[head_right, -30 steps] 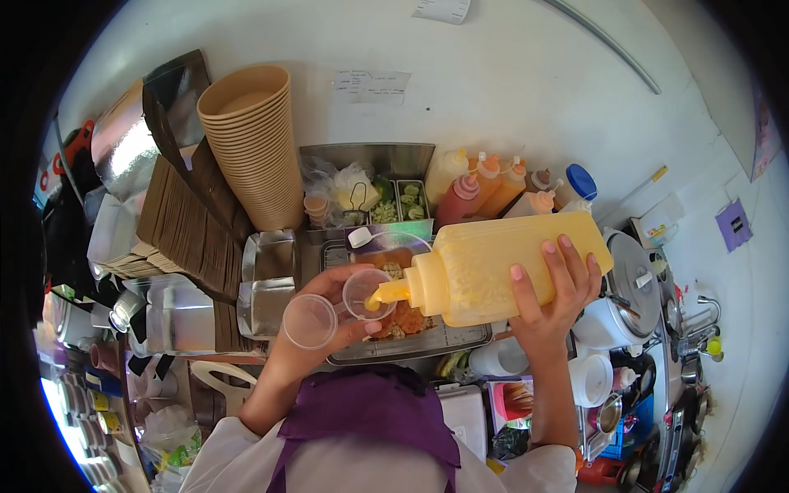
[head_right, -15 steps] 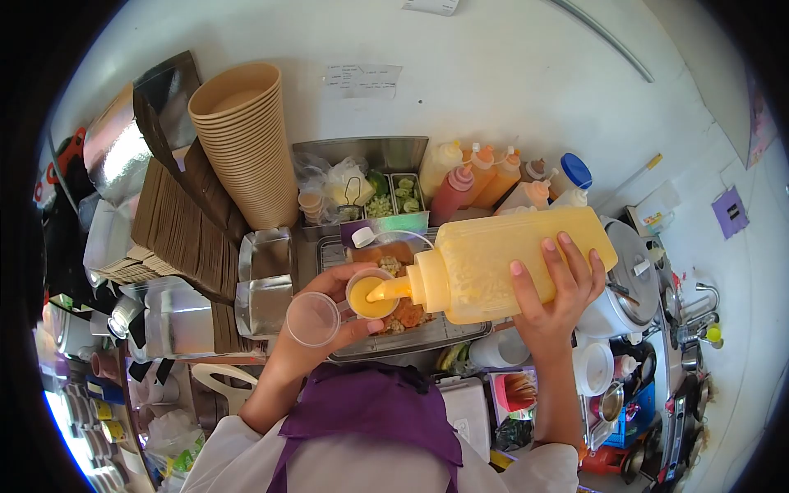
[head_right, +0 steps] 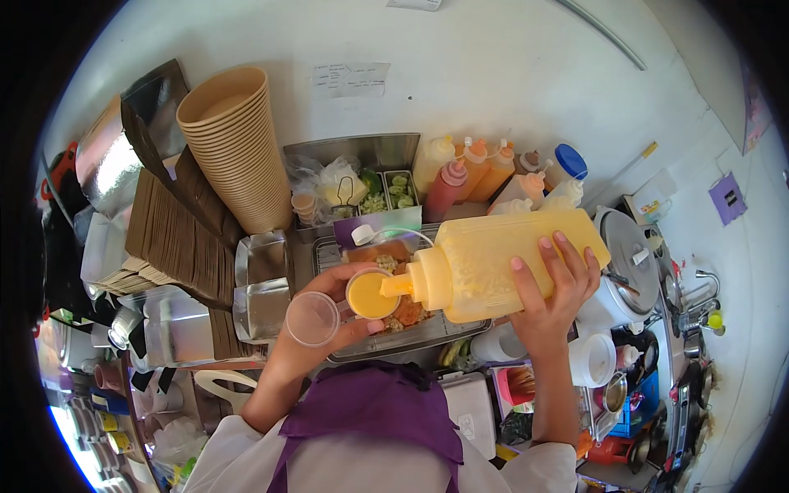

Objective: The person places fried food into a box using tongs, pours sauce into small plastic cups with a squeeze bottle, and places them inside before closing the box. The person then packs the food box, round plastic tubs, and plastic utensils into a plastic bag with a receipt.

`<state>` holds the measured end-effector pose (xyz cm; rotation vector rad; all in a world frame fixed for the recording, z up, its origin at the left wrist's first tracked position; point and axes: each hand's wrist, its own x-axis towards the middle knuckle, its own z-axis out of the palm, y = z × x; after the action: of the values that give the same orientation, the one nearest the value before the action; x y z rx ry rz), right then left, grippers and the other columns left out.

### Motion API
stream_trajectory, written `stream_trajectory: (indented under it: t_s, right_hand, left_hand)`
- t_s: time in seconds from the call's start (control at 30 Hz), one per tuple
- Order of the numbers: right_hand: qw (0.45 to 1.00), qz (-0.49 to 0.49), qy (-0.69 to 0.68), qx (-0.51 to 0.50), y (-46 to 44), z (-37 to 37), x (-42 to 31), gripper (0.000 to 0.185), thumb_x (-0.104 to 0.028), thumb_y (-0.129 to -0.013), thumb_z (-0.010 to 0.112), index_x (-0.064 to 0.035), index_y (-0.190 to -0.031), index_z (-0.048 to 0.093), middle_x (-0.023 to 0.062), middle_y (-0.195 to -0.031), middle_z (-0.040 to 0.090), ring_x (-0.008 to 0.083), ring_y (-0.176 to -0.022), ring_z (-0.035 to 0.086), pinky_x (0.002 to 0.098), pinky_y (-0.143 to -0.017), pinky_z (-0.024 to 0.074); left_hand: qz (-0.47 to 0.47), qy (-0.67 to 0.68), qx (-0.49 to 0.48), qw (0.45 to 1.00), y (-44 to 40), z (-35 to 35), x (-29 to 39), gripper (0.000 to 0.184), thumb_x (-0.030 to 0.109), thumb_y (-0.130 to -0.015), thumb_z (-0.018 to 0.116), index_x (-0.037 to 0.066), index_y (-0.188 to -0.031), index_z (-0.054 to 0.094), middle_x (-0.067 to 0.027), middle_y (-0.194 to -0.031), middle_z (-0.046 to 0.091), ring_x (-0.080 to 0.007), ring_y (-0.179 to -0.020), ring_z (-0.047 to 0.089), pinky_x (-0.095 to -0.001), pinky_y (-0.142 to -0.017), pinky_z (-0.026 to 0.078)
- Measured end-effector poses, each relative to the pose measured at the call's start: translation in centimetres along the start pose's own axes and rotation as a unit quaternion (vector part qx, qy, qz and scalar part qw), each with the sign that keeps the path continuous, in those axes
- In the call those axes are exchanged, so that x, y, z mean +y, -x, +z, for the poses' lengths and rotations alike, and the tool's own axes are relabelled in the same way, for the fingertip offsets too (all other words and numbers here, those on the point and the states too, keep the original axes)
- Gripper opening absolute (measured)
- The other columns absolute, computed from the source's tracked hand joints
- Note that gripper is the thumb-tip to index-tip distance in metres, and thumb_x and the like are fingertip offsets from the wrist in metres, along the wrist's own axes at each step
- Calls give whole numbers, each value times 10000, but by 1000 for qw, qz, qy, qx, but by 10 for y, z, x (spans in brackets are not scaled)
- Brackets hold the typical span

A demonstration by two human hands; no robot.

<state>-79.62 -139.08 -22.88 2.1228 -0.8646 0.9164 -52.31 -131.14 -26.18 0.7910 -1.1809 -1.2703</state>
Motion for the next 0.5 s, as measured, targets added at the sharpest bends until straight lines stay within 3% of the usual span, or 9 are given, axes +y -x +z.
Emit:
stream_trajectory:
  t_s: [0.17, 0.3, 0.4, 0.5]
  right_hand:
    - [992, 69, -101, -10, 8, 13, -14, 707, -170, -641, 782, -166, -1261, 443, 129, -1277, 456, 346, -1191, 457, 535, -1010, 281]
    - [964, 181, -194, -3, 23, 33, -36, 769, -155, -623, 807, -103, -1282, 414, 149, -1272, 453, 344, -1187, 435, 482, -1022, 297]
    - [908, 301, -291, -1, 35, 53, -47, 833, -128, -616, 833, -60, -1305, 371, 142, -1270, 449, 305, -1195, 433, 422, -1016, 340]
    - [813, 423, -399, 17, 45, 76, -45, 896, -93, -627, 842, -31, -1343, 305, 110, -1273, 443, 259, -1193, 457, 365, -1002, 389]
  left_hand:
    - [-6, 1, -2, 1000, -1, 1, 5, 559, -32, -784, 710, 15, -1280, 458, -57, -1197, 552, -146, -1090, 555, -298, -971, 445]
    - [-8, 13, -1, 1000, -7, 2, 6, 571, -42, -779, 709, 12, -1285, 449, -66, -1233, 530, -152, -1134, 529, -313, -987, 443]
    - [-2, 0, 3, 1000, -12, 4, 9, 567, -41, -781, 708, 11, -1283, 449, -73, -1241, 527, -158, -1161, 510, -329, -999, 440]
    - [1, -23, 15, 1000, -14, 6, 13, 560, -30, -785, 708, 10, -1280, 450, -75, -1244, 526, -163, -1171, 504, -342, -1006, 435]
